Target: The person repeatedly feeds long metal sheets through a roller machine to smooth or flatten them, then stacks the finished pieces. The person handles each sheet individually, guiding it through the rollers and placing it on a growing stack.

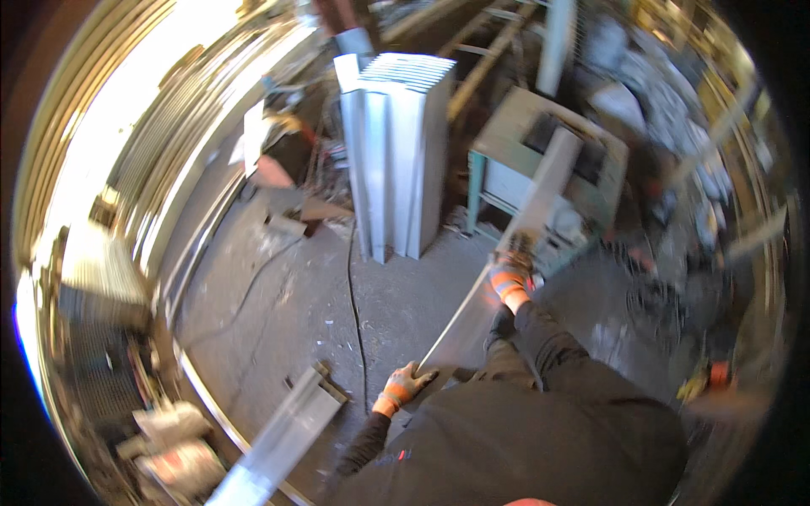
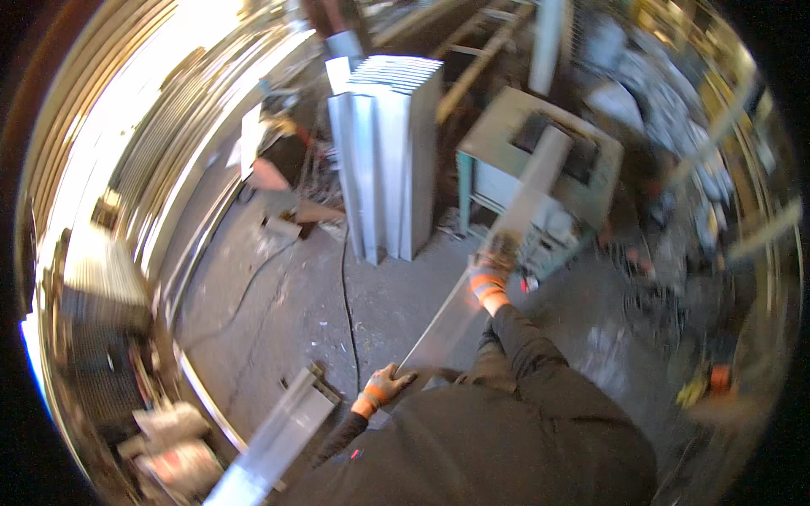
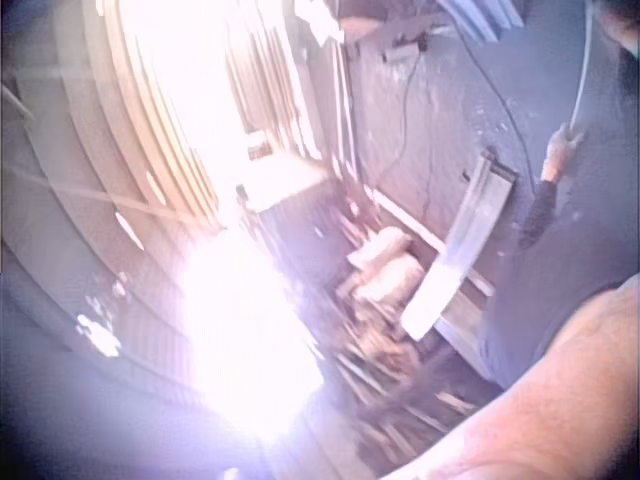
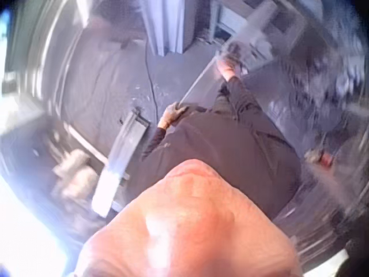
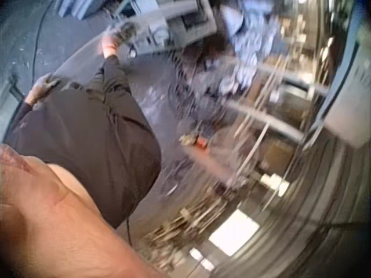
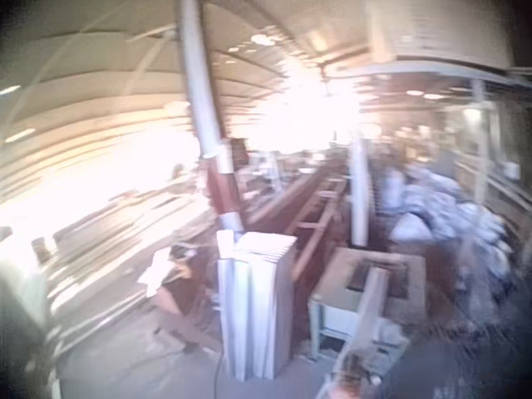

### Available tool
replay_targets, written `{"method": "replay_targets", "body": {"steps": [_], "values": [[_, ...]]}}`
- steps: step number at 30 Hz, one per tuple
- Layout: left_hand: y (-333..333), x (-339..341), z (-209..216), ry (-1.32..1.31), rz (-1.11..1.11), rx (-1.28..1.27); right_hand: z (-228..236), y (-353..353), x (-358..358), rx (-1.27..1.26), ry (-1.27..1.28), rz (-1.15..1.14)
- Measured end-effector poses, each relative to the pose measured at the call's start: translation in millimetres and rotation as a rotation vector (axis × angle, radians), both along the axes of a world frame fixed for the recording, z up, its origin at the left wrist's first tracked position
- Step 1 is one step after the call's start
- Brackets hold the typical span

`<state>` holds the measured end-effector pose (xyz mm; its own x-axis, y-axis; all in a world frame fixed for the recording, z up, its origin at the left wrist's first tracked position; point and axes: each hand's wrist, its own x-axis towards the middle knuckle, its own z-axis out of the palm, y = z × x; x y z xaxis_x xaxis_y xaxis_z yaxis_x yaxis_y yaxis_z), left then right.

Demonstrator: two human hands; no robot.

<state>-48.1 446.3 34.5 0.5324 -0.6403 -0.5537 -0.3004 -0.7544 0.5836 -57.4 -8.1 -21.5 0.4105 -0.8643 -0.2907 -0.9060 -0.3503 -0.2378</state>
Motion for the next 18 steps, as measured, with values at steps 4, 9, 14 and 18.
{"method": "replay_targets", "body": {"steps": [4, 9, 14, 18], "values": [[57.7, -29.6, -8.5, -0.101, 0.008, -0.088, 6.0, 78.2, -46.6, -0.194, -0.37, 0.098], [90.9, -54.4, 3.2, -0.218, 0.015, -0.019, 26.2, 152.3, -88.6, 0.288, -0.634, -0.152], [103.5, -63.8, 8.9, -0.313, 0.003, -0.059, 40.4, 171.4, -93.4, 0.402, -0.518, -0.257], [124.5, -56.6, -7.3, -0.326, -0.192, -0.157, 45.3, 167.0, -98.3, 0.432, -0.627, -0.313]]}}
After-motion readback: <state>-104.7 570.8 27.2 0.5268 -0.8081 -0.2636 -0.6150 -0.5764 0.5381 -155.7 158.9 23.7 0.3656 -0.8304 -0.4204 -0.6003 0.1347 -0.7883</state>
